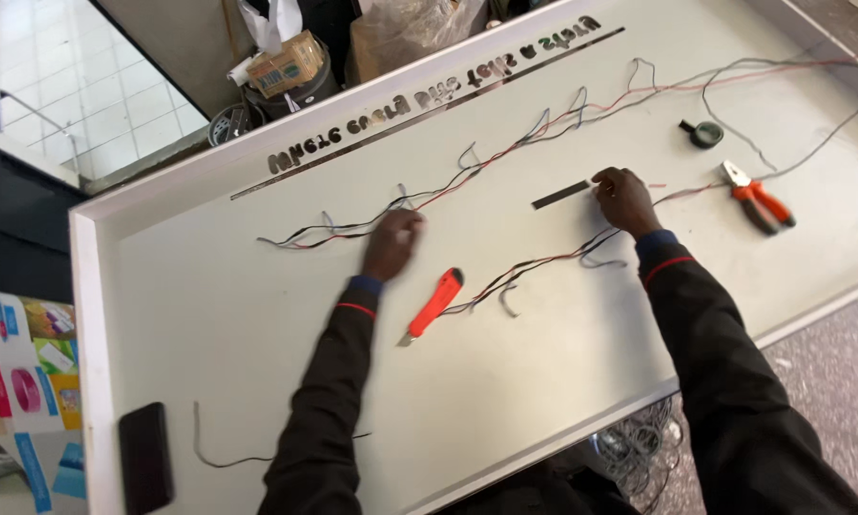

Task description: The person works at a white table, repeatedly stripping, twisting, and taping sections of multi-colored wires. They use a utility knife to cut black electrical tape and wrap it around wire bundles, then continue stripping and twisting additional wire sections.

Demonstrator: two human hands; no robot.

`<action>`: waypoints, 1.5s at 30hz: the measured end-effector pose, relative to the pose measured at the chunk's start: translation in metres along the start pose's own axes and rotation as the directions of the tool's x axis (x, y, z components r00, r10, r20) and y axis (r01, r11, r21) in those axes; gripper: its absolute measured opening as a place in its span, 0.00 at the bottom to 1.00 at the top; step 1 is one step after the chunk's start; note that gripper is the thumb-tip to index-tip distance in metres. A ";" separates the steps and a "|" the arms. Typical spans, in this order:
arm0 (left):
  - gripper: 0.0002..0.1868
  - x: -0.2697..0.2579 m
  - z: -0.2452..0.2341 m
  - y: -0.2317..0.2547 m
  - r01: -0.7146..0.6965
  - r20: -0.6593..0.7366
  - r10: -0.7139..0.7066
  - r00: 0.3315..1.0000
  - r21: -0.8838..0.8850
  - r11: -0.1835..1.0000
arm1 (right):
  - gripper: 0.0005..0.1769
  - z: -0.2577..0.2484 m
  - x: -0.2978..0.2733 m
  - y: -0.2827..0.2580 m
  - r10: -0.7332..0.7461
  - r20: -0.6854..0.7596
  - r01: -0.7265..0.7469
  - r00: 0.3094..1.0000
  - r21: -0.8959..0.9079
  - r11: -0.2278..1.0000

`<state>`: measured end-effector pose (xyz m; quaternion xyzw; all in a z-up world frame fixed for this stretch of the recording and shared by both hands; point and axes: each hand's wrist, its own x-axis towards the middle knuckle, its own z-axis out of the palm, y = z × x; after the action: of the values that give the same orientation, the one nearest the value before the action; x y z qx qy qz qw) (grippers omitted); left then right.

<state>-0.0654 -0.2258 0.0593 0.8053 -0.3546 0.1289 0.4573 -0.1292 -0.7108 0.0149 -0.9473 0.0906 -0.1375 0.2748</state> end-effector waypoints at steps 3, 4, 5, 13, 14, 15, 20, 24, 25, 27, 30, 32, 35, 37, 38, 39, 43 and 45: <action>0.03 0.025 0.074 0.055 0.029 0.151 -0.021 0.988 -0.050 0.998 | 0.12 0.016 0.032 0.015 -0.049 0.042 0.050 0.998 -0.019 0.999; 0.03 0.026 0.096 0.060 0.045 0.142 -0.038 0.989 -0.043 0.998 | 0.12 0.016 0.027 0.009 -0.060 0.059 0.061 0.996 -0.014 0.998; 0.07 0.029 0.120 0.065 0.062 0.139 -0.063 0.988 0.011 0.998 | 0.07 0.013 0.028 0.005 -0.034 0.063 0.037 0.997 -0.057 0.998; 0.06 0.037 0.216 0.063 0.226 -0.140 -0.189 0.972 0.335 0.915 | 0.02 -0.015 0.026 -0.014 -0.006 0.208 0.023 0.978 -0.078 0.997; 0.05 0.038 0.217 0.061 0.222 -0.150 -0.180 0.972 0.348 0.911 | 0.02 -0.020 0.027 -0.015 -0.013 0.229 0.029 0.973 -0.066 0.997; 0.06 0.036 0.215 0.058 0.223 -0.166 -0.172 0.971 0.366 0.904 | 0.02 -0.021 0.029 -0.019 -0.028 0.253 0.042 0.967 -0.050 0.998; 0.02 0.037 0.211 0.072 0.259 -0.132 -0.225 0.965 0.380 0.888 | 0.01 -0.030 0.032 -0.021 -0.040 0.308 0.048 0.951 -0.019 0.999; 0.03 0.039 0.210 0.077 0.265 -0.122 -0.237 0.964 0.359 0.895 | 0.03 -0.023 0.033 -0.009 -0.052 0.284 0.033 0.957 0.072 0.997; 0.03 0.041 0.210 0.077 0.268 -0.130 -0.236 0.963 0.360 0.894 | 0.03 -0.027 0.031 -0.012 -0.060 0.284 0.041 0.957 0.071 0.997; 0.02 0.037 0.212 0.076 0.291 -0.147 -0.256 0.956 0.336 0.896 | 0.08 -0.030 0.023 -0.015 -0.021 0.220 0.002 0.975 0.086 0.996; 0.02 0.036 0.214 0.072 0.300 -0.161 -0.259 0.952 0.333 0.894 | 0.04 -0.034 0.017 -0.024 -0.044 0.182 0.033 0.982 0.063 0.997; 0.02 0.034 0.216 0.069 0.306 -0.163 -0.265 0.950 0.332 0.892 | 0.03 -0.025 0.019 -0.020 -0.042 0.178 0.034 0.983 0.050 0.998; 0.01 0.036 0.214 0.071 0.302 -0.160 -0.262 0.952 0.334 0.893 | 0.02 -0.015 0.029 -0.015 -0.025 0.187 0.027 0.982 -0.010 1.000; 0.01 0.038 0.213 0.073 0.293 -0.155 -0.254 0.955 0.332 0.897 | 0.01 -0.015 0.031 -0.018 -0.007 0.200 0.020 0.980 -0.062 0.998; 0.01 0.038 0.214 0.071 0.300 -0.153 -0.263 0.953 0.331 0.895 | 0.01 -0.018 0.030 -0.023 -0.024 0.196 0.044 0.980 -0.098 0.994; 0.01 0.036 0.213 0.070 0.311 -0.152 -0.275 0.949 0.330 0.891 | 0.02 -0.018 0.026 -0.028 -0.043 0.197 0.070 0.979 -0.133 0.989; 0.02 0.038 0.210 0.074 0.280 -0.142 -0.245 0.959 0.333 0.901 | 0.02 -0.010 0.031 -0.017 -0.070 0.233 0.119 0.970 -0.201 0.972; 0.02 0.033 0.211 0.075 0.328 -0.135 -0.300 0.944 0.303 0.895 | 0.07 -0.013 0.027 -0.015 -0.068 0.309 0.131 0.949 -0.186 0.974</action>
<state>-0.1182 -0.4401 0.0093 0.9094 -0.1743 0.1435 0.3492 -0.1058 -0.7113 0.0392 -0.9836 0.0133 0.0046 0.1796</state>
